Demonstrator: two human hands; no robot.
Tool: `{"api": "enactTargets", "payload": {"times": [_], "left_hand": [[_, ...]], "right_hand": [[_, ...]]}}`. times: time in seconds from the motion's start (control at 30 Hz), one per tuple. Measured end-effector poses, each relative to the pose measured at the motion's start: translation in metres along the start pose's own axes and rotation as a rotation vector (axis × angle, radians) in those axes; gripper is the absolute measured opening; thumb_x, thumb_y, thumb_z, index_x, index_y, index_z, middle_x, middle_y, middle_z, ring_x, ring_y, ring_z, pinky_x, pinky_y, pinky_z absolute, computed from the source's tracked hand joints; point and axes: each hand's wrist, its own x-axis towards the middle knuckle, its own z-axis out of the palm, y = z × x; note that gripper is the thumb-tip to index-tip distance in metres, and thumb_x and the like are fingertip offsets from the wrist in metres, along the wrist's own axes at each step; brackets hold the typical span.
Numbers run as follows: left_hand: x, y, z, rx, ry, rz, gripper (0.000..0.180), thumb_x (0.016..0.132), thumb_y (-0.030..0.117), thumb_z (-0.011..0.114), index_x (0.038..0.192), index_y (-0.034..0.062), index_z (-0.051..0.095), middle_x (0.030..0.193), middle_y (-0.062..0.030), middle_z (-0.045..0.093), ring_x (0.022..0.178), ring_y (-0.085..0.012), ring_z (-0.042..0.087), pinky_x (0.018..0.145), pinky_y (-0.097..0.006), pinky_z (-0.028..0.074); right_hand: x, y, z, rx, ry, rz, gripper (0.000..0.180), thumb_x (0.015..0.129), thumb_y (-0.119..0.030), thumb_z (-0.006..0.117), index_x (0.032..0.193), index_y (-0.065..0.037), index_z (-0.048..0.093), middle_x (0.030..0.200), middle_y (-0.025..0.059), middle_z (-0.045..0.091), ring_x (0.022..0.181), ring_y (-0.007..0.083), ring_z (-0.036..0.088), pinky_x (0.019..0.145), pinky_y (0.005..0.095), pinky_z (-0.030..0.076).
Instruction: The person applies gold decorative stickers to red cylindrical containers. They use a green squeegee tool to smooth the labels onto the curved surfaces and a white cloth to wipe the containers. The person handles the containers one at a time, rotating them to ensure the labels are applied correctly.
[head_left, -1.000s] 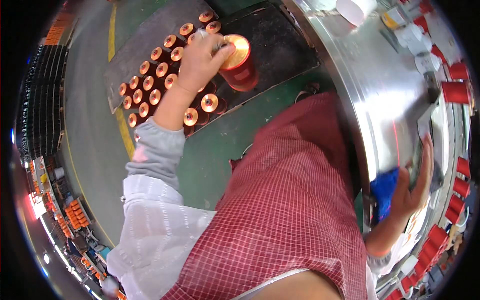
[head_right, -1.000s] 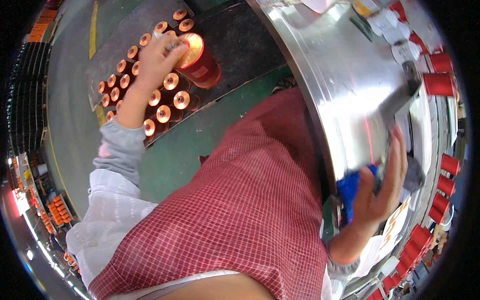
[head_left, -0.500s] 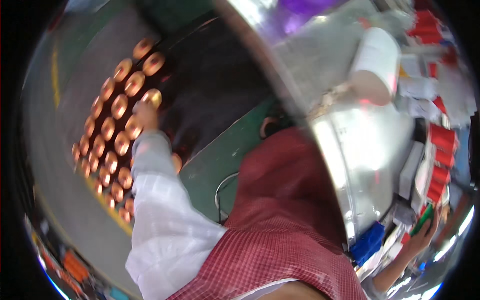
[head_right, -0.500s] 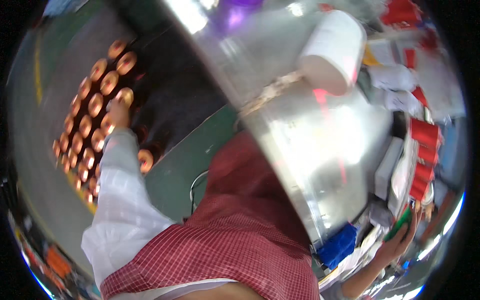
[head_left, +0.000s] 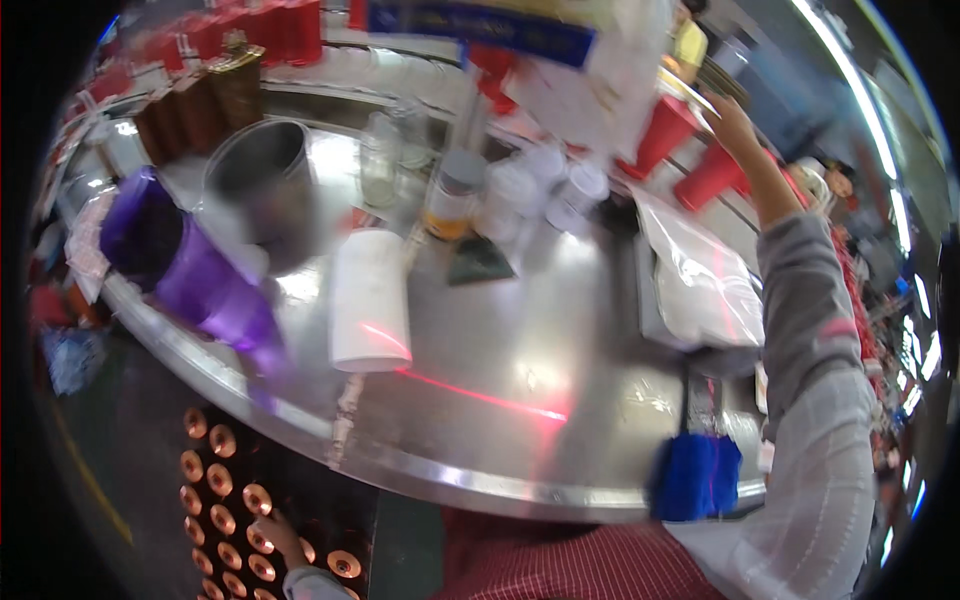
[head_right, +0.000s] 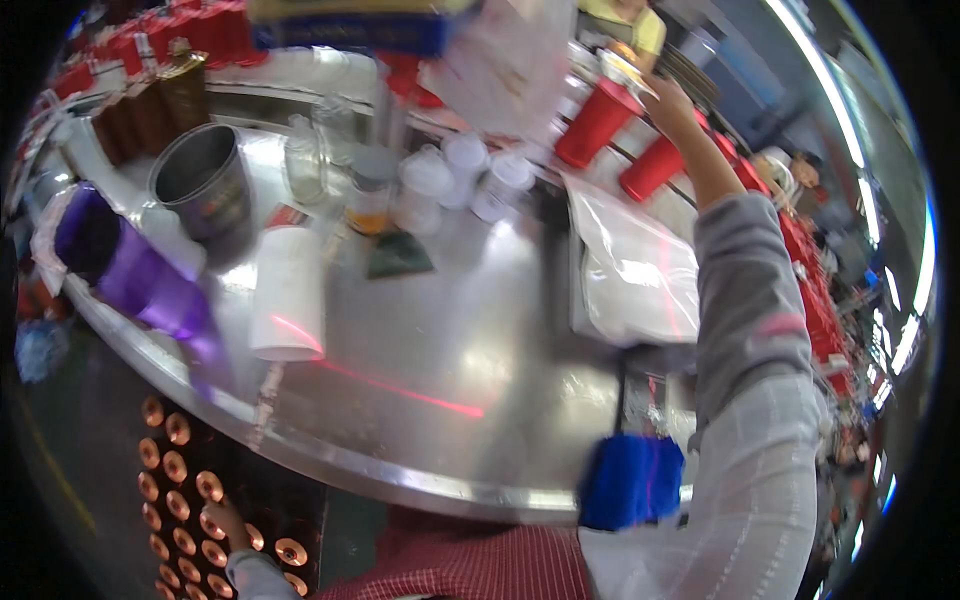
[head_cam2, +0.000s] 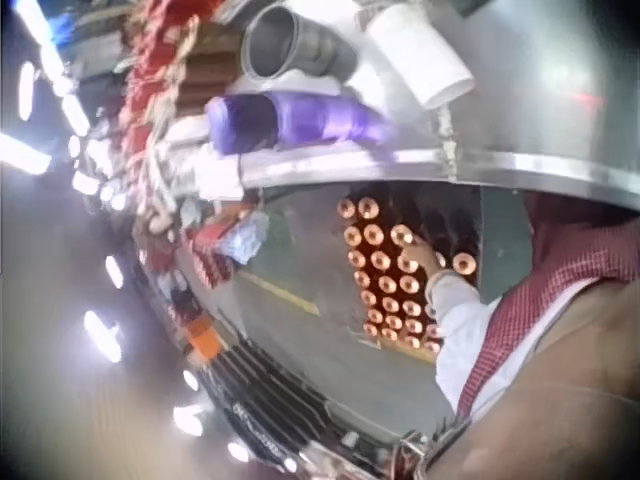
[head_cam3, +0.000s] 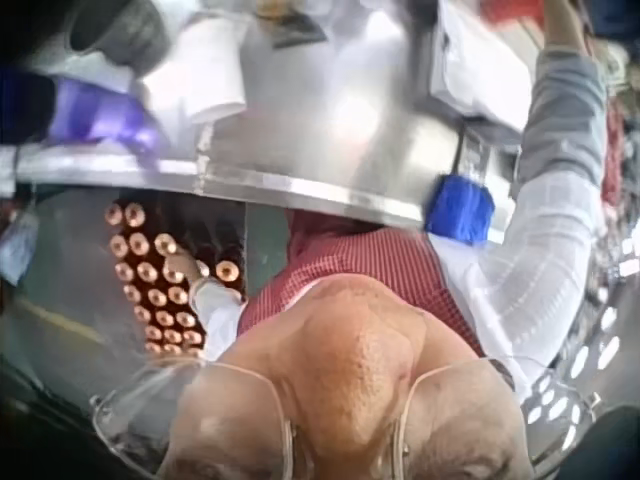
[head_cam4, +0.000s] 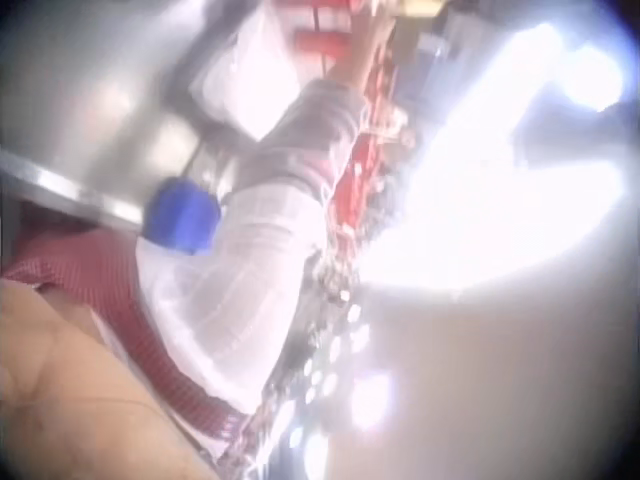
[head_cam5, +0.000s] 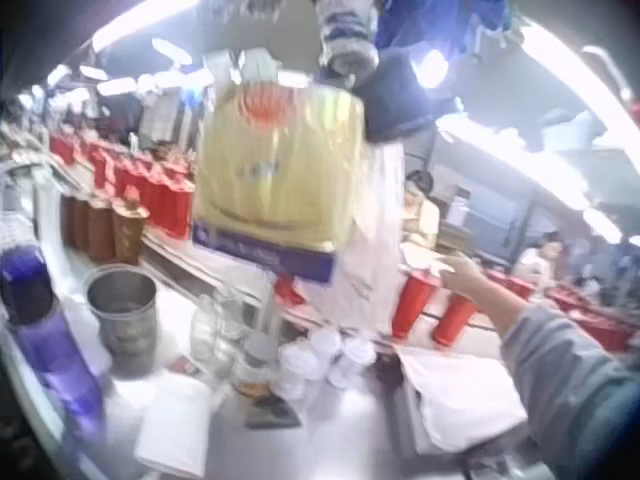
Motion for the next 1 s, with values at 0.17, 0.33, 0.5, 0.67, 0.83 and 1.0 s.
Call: {"api": "enactTargets", "payload": {"times": [0.17,0.33,0.5,0.67,0.83,1.0], "left_hand": [[-0.111,0.008,-0.025,-0.405,0.277,0.027,0.040,0.091,0.008,0.054,0.128,-0.0083,0.049,0.123,-0.0257,0.055,0.111,-0.0367,0.056,0.092,-0.039,0.046],[-0.169,0.063,-0.100,-0.438,0.390,0.110,0.035,0.093,0.013,0.054,0.124,-0.0038,0.054,0.116,-0.0182,0.058,0.099,-0.0276,0.059,0.084,-0.035,0.048],[-0.195,0.131,-0.155,-0.525,0.383,0.234,0.031,0.093,0.007,0.054,0.122,-0.0031,0.055,0.116,-0.0180,0.057,0.104,-0.0277,0.059,0.089,-0.036,0.048],[-0.215,0.221,-0.196,-0.639,0.447,0.575,0.026,0.093,0.004,0.054,0.118,-0.0031,0.057,0.106,-0.0144,0.060,0.095,-0.0224,0.059,0.084,-0.032,0.048],[-0.246,0.307,-0.215,-1.009,0.320,0.928,0.033,0.092,0.002,0.052,0.124,-0.0075,0.054,0.112,-0.0148,0.061,0.095,-0.0210,0.061,0.085,-0.032,0.049],[-0.298,0.435,-0.229,-1.082,-0.083,1.404,0.064,0.087,0.022,0.071,0.136,-0.0071,0.041,0.136,-0.0218,0.048,0.113,-0.0284,0.058,0.093,-0.039,0.050]], "right_hand": [[0.018,-0.051,0.031,0.325,0.027,0.207,0.029,0.084,-0.030,0.067,0.089,-0.002,0.063,0.093,0.0202,0.063,0.092,0.0381,0.061,0.079,0.0449,0.048],[0.007,-0.032,0.051,0.562,0.099,0.334,0.031,0.085,-0.024,0.067,0.102,-0.002,0.054,0.095,0.0211,0.063,0.091,0.0382,0.062,0.079,0.0449,0.048],[-0.005,0.010,0.066,0.478,0.035,0.301,0.027,0.085,-0.025,0.067,0.095,-0.004,0.055,0.089,0.0196,0.062,0.087,0.0384,0.061,0.076,0.0460,0.047],[-0.040,0.006,0.040,0.431,0.002,0.351,0.033,0.088,-0.037,0.061,0.090,-0.005,0.053,0.087,0.0193,0.062,0.086,0.0383,0.060,0.074,0.0470,0.045],[-0.063,-0.023,-0.101,0.541,0.242,0.126,0.029,0.088,-0.026,0.066,0.082,0.000,0.055,0.082,0.0152,0.056,0.078,0.0314,0.057,0.072,0.0372,0.045],[-0.104,-0.058,-0.271,0.798,0.006,0.008,0.016,0.090,-0.017,0.066,0.086,-0.002,0.059,0.084,0.0052,0.059,0.079,0.0134,0.056,0.071,0.0284,0.046]]}}
